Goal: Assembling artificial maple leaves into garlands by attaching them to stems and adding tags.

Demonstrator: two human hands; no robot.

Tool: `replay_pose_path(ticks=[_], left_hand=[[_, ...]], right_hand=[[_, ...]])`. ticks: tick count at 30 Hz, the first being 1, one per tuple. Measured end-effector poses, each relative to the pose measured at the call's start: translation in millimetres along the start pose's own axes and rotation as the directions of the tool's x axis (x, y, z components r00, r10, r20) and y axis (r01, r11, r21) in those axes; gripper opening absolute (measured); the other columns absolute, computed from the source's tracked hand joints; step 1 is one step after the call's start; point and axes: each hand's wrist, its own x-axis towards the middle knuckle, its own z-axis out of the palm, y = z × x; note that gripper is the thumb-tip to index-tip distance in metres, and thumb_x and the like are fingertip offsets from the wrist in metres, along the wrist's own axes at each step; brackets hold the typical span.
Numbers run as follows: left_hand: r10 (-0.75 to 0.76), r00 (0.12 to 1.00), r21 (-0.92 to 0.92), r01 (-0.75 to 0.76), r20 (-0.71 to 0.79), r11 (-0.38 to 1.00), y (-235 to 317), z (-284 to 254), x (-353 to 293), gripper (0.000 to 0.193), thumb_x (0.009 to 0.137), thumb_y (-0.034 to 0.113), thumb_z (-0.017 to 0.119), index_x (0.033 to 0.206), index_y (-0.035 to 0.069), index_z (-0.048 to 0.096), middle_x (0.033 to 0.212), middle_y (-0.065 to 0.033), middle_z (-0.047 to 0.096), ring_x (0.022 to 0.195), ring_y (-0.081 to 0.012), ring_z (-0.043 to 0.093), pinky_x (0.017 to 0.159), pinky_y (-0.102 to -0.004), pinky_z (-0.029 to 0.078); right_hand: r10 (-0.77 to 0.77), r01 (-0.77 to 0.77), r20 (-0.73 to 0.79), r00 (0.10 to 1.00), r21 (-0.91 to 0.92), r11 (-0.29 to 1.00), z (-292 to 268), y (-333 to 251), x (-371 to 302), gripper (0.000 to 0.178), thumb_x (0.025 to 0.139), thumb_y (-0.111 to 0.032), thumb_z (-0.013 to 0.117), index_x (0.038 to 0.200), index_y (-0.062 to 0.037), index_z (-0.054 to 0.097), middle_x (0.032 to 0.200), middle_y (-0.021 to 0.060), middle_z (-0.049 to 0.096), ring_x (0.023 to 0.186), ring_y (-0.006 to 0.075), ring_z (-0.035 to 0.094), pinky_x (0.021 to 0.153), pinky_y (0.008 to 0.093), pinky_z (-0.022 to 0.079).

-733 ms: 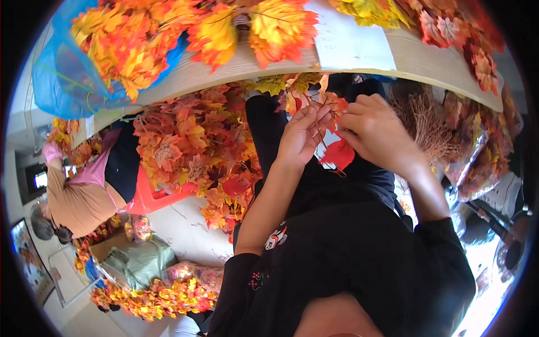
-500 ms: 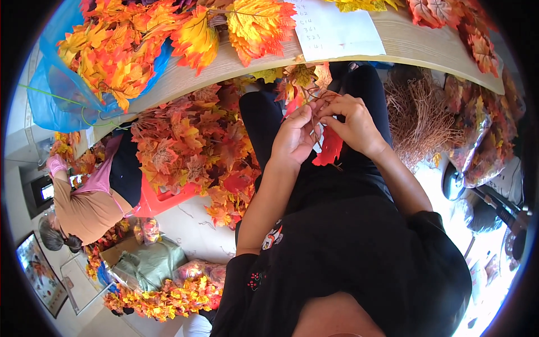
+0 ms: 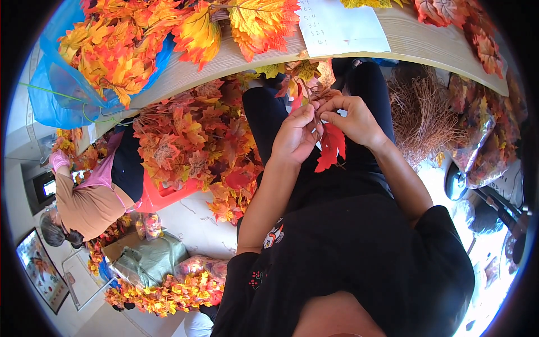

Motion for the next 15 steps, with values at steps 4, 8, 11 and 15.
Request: replay_pose_path(ticks=[4, 8, 11, 15], left_hand=[[0.049, 0.998, 0.085, -0.053, 0.049, 0.995, -3, 6, -4, 0.014, 0.088, 0.014, 0.055, 0.099, 0.006, 0.058, 0.09, -0.0015, 0.059, 0.079, -0.0099, 0.056, 0.066, -0.0228, 0.047], [0.071, 0.996, 0.082, -0.075, 0.052, 0.994, -13, -5, -2, 0.017, 0.088, 0.014, 0.055, 0.102, 0.004, 0.058, 0.091, -0.0027, 0.059, 0.079, -0.0104, 0.056, 0.067, -0.0226, 0.049], [0.077, 0.996, 0.068, -0.081, 0.049, 0.994, -13, -3, -8, 0.02, 0.088, 0.013, 0.056, 0.106, 0.004, 0.057, 0.092, -0.0028, 0.059, 0.079, -0.0104, 0.057, 0.068, -0.0217, 0.049], [0.231, 0.972, 0.261, -0.212, -0.045, 0.942, -13, 17, -21, 0.015, 0.088, 0.012, 0.055, 0.1, 0.004, 0.057, 0.09, -0.0027, 0.059, 0.078, -0.0106, 0.057, 0.066, -0.0222, 0.049]], right_hand=[[0.094, -0.095, 0.027, 0.995, 0.043, 0.995, 0, 10, 3, 0.016, 0.076, -0.006, 0.064, 0.089, 0.0043, 0.066, 0.081, 0.0098, 0.066, 0.078, 0.0108, 0.059, 0.072, 0.0264, 0.047], [0.303, -0.339, 0.153, 0.941, 0.417, 0.843, 3, 14, -2, 0.018, 0.08, -0.004, 0.064, 0.095, 0.0048, 0.063, 0.09, 0.0083, 0.064, 0.081, 0.0104, 0.058, 0.075, 0.0232, 0.047], [0.329, -0.362, 0.151, 0.932, 0.402, 0.841, 5, 13, -3, 0.019, 0.081, -0.007, 0.063, 0.096, 0.0053, 0.062, 0.082, 0.0079, 0.064, 0.068, 0.0082, 0.056, 0.06, 0.0207, 0.044], [0.191, -0.191, 0.029, 0.981, 0.275, 0.942, 5, 10, 1, 0.015, 0.082, -0.008, 0.061, 0.09, 0.0046, 0.063, 0.071, 0.0064, 0.062, 0.052, 0.0065, 0.054, 0.042, 0.02, 0.04]])
